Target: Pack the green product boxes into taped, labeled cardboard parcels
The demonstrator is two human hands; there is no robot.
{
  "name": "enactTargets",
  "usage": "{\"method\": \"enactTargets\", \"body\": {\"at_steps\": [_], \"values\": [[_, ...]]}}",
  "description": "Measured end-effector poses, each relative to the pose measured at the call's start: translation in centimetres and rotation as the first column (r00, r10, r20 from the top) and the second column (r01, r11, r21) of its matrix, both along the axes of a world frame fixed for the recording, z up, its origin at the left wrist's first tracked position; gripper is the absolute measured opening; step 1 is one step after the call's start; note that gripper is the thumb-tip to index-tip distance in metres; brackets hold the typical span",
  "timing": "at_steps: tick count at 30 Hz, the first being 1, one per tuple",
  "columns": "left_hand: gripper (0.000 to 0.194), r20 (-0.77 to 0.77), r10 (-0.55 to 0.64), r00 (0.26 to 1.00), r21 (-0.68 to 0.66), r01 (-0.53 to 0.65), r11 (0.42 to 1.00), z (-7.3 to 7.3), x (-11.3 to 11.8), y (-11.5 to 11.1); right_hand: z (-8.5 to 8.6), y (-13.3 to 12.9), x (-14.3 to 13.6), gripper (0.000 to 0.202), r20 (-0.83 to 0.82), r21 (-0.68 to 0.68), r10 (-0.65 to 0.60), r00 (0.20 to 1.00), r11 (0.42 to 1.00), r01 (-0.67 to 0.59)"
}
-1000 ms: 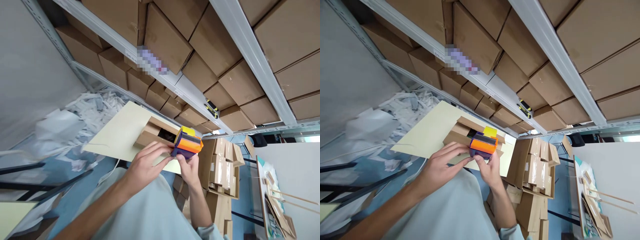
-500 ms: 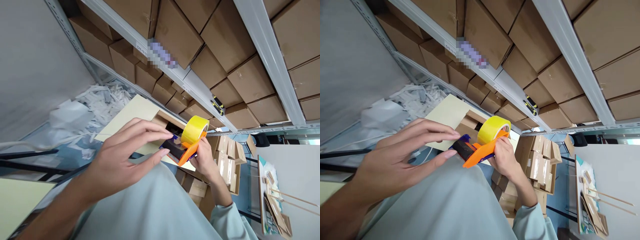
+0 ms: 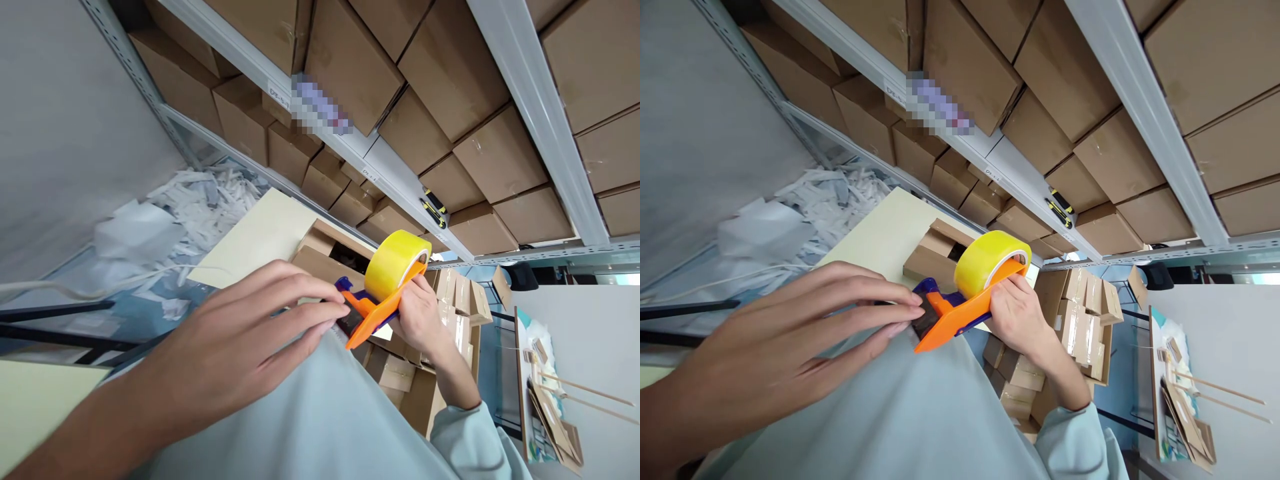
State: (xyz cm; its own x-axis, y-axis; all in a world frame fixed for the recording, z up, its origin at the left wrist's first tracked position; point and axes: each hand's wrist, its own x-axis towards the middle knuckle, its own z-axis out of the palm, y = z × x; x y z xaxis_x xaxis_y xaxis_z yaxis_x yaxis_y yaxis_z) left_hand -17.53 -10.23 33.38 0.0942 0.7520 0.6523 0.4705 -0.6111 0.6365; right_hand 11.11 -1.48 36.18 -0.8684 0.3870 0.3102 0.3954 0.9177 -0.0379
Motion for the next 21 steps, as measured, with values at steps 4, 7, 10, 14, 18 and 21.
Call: {"method": "enactTargets", "body": {"at_steps": [4, 7, 10, 14, 18, 21], "values": [[0.023, -0.03, 0.029, 0.999, 0.03, -0.028, 0.999, 0.5, 0.2, -0.1, 0.1, -0.1, 0.0, 0.028, 0.004, 0.0, 0.011, 1.0, 1.0, -0.011], [0.02, -0.018, 0.044, 0.999, 0.0, -0.044, 0.999, 0.2, 0.3, -0.1, 0.2, -0.4, -0.3, 0.027, 0.0, -0.004, 0.027, 1.0, 1.0, -0.027], [0.019, 0.021, 0.084, 0.996, -0.002, -0.084, 0.996, -0.5, 0.4, -0.2, -0.1, -0.8, -0.7, 0.026, 0.032, -0.022, 0.043, 0.999, 0.999, -0.042], [0.016, 0.055, 0.106, 0.993, -0.066, -0.102, 0.993, -2.4, 0.8, -0.4, -1.1, -1.2, -1.0, 0.017, 0.096, -0.11, 0.056, 0.994, 0.993, -0.045], [0.018, 0.119, 0.139, 0.983, -0.238, -0.108, 0.965, -5.5, 1.6, -0.8, -2.2, -1.7, -0.9, 0.011, 0.212, -0.3, 0.052, 0.976, 0.954, 0.015], [0.028, 0.207, 0.117, 0.971, -0.415, -0.021, 0.91, -7.7, 1.6, -1.0, -2.1, -1.9, 0.0, 0.028, 0.365, -0.496, 0.063, 0.929, 0.857, 0.137]]}}
